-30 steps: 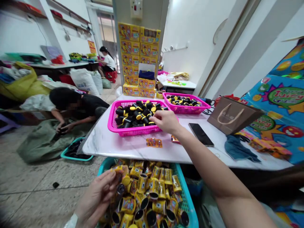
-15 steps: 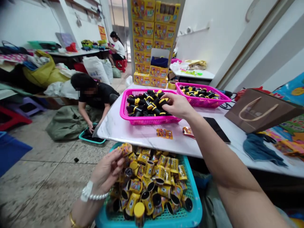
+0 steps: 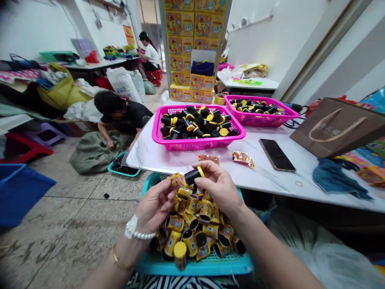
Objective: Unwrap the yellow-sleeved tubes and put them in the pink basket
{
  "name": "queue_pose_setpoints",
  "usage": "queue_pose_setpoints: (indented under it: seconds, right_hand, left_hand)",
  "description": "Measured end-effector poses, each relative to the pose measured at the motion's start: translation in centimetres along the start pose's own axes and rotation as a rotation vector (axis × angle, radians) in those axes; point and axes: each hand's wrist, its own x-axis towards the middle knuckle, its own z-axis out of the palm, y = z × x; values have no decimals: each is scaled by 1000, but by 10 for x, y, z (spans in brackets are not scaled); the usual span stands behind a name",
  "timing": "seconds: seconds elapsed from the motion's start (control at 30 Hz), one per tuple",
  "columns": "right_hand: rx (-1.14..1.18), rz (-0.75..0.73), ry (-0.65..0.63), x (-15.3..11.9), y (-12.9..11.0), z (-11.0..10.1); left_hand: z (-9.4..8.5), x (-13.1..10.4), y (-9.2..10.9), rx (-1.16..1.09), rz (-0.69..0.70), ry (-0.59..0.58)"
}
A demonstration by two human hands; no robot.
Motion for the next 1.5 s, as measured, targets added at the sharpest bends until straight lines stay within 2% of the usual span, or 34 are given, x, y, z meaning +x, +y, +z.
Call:
queue_pose_setpoints:
  seconds: [0.13, 0.3, 0.57, 0.73, 0.8, 0.9, 0.97, 1.13, 1.3, 1.5]
  right_hand:
    - [-40, 3, -31, -1, 2, 2]
    - [-230, -89, 82, -5, 4, 5]
    - [-338, -148, 25, -6, 9, 9]
    - [-666, -387, 186, -11, 8, 1]
    - [-570, -370, 179, -13, 4, -3]
    - [-281, -264, 93, -11, -2, -5]
    - [-218, -212, 26, -8, -5, -4]
    - [-275, -94, -62, -4, -2, 5]
    - [-402, -168, 37, -11, 4, 10]
    - [-547, -226, -49, -18, 7, 10]
  left_hand:
    - [4, -1, -2, -19, -17, -2]
    - [2, 1, -2, -133, -99, -20]
    - [-1, 3, -4, -241, -157, -39]
    - [-3, 3, -6, -254, -162, -57]
    - [-4, 3, -6, -253, -153, -49]
    - [-2, 4, -6, -254, -150, -31]
    - [1, 3, -6, -248, -152, -36]
    - [3, 0, -7, -257, -163, -61]
    - [0, 1, -11, -230, -154, -65]
    - [-1, -1, -10, -195, -117, -41]
